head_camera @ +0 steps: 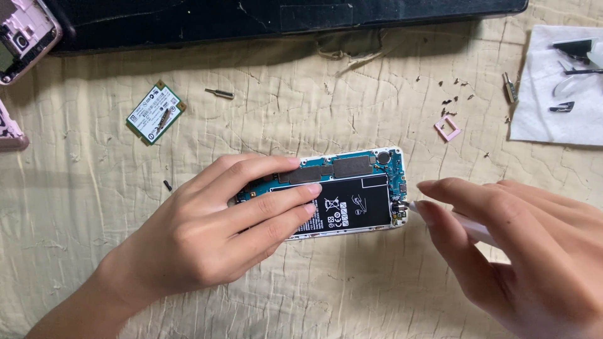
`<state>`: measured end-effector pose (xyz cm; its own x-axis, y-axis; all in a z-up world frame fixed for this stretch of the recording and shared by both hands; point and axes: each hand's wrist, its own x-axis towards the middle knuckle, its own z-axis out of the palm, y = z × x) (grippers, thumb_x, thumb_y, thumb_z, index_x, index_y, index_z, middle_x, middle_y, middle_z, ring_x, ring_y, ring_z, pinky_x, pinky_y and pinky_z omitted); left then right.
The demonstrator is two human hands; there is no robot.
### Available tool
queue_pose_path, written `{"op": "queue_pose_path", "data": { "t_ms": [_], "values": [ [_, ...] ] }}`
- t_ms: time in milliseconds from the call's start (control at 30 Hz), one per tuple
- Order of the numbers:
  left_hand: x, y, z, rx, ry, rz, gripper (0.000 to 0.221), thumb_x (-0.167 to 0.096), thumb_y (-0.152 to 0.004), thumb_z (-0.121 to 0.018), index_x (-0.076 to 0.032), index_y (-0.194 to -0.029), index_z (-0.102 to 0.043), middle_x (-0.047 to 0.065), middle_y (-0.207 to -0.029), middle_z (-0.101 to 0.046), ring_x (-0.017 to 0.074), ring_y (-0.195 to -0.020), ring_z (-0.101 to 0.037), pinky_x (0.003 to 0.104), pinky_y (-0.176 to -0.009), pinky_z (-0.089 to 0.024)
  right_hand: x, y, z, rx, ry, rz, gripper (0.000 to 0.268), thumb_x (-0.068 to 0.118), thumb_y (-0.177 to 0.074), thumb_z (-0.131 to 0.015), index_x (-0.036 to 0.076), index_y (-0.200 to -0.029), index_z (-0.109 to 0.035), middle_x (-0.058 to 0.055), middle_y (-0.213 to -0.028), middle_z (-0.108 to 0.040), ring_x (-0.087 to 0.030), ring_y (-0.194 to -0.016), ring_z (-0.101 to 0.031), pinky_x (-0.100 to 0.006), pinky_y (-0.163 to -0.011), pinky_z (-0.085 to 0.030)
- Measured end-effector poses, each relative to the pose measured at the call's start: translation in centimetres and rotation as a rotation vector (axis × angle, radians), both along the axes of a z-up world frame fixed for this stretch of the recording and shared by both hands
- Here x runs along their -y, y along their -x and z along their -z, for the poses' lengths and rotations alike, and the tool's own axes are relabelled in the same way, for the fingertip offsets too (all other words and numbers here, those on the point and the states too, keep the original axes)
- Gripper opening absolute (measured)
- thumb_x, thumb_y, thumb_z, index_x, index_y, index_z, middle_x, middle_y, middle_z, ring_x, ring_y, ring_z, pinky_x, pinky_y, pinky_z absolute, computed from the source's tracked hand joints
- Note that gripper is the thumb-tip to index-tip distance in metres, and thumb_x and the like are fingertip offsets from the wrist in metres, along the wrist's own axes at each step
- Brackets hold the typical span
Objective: Carefully prying and removing a motherboard from a smartphone chassis using a plastic tool.
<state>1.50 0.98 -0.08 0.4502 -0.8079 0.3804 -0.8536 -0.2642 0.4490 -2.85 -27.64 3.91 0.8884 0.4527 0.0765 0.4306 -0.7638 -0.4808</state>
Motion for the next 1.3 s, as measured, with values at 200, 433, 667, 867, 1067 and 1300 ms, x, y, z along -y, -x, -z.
{"op": "queue_pose_path", "data": {
  "t_ms": [200, 433, 667, 867, 1067, 1300],
  "values": [
    [0.1, 0.0, 0.0, -0.018, 0.002, -0.004, 0.009, 0.001, -0.100, -0.064, 0.003, -0.104, -0.072, 0.014, -0.118, -0.073, 0.0441, -0.109, -0.070, 0.047, -0.080, -0.057, -0.1, 0.1, 0.4, 0.016, -0.025, -0.049, 0.009, -0.004, -0.096, -0.066, -0.009, -0.104, -0.066, -0.009, -0.061, -0.057, -0.019, -0.044, -0.051, -0.034, -0.044, -0.041],
    [-0.1, 0.0, 0.1, -0.007, 0.000, 0.003, 0.010, 0.003, -0.100, -0.064, 0.004, -0.105, -0.072, 0.015, -0.118, -0.073, 0.0446, -0.109, -0.070, 0.047, -0.079, -0.058, 0.0, -0.1, 0.5, 0.035, -0.003, -0.099, 0.010, -0.006, -0.096, -0.065, -0.009, -0.106, -0.066, -0.006, -0.050, -0.049, -0.017, -0.038, -0.045, -0.034, -0.040, -0.038],
    [0.0, -0.2, -0.2, -0.022, 0.004, 0.010, 0.007, 0.004, -0.099, -0.066, 0.005, -0.104, -0.071, 0.018, -0.116, -0.073, 0.0453, -0.108, -0.070, 0.048, -0.079, -0.059, -0.6, 0.1, 0.7, 0.060, -0.017, -0.068, 0.011, -0.006, -0.095, -0.067, -0.010, -0.105, -0.066, -0.015, -0.070, -0.057, -0.024, -0.051, -0.049, -0.035, -0.046, -0.041],
    [-0.2, -0.2, 0.0, -0.010, 0.031, 0.021, 0.011, 0.002, -0.100, -0.062, 0.006, -0.103, -0.071, 0.020, -0.111, -0.074, 0.0473, -0.106, -0.072, 0.048, -0.075, -0.060, 0.2, -0.5, 0.5, 0.042, 0.021, -0.183, 0.015, 0.010, -0.099, -0.063, -0.005, -0.096, -0.060, -0.010, -0.057, -0.046, -0.025, -0.042, -0.041, -0.038, -0.043, -0.037],
    [-0.2, -0.3, -0.1, -0.003, 0.040, 0.021, 0.011, 0.004, -0.100, -0.060, 0.008, -0.103, -0.070, 0.021, -0.111, -0.074, 0.0487, -0.105, -0.072, 0.048, -0.074, -0.060, -0.5, -0.1, 0.4, 0.005, -0.009, -0.071, 0.025, -0.002, -0.098, -0.061, -0.007, -0.122, -0.063, -0.011, -0.064, -0.047, -0.022, -0.047, -0.039, -0.035, -0.044, -0.034],
    [-0.2, -0.3, -0.1, -0.006, 0.039, 0.023, 0.013, 0.002, -0.100, -0.059, 0.007, -0.102, -0.070, 0.020, -0.109, -0.074, 0.0472, -0.105, -0.073, 0.047, -0.072, -0.059, 0.6, -0.3, 1.0, 0.123, 0.047, -0.283, 0.019, 0.008, -0.097, -0.066, -0.008, -0.107, -0.064, -0.009, -0.057, -0.045, -0.022, -0.043, -0.044, -0.036, -0.042, -0.040]
  ]
}}
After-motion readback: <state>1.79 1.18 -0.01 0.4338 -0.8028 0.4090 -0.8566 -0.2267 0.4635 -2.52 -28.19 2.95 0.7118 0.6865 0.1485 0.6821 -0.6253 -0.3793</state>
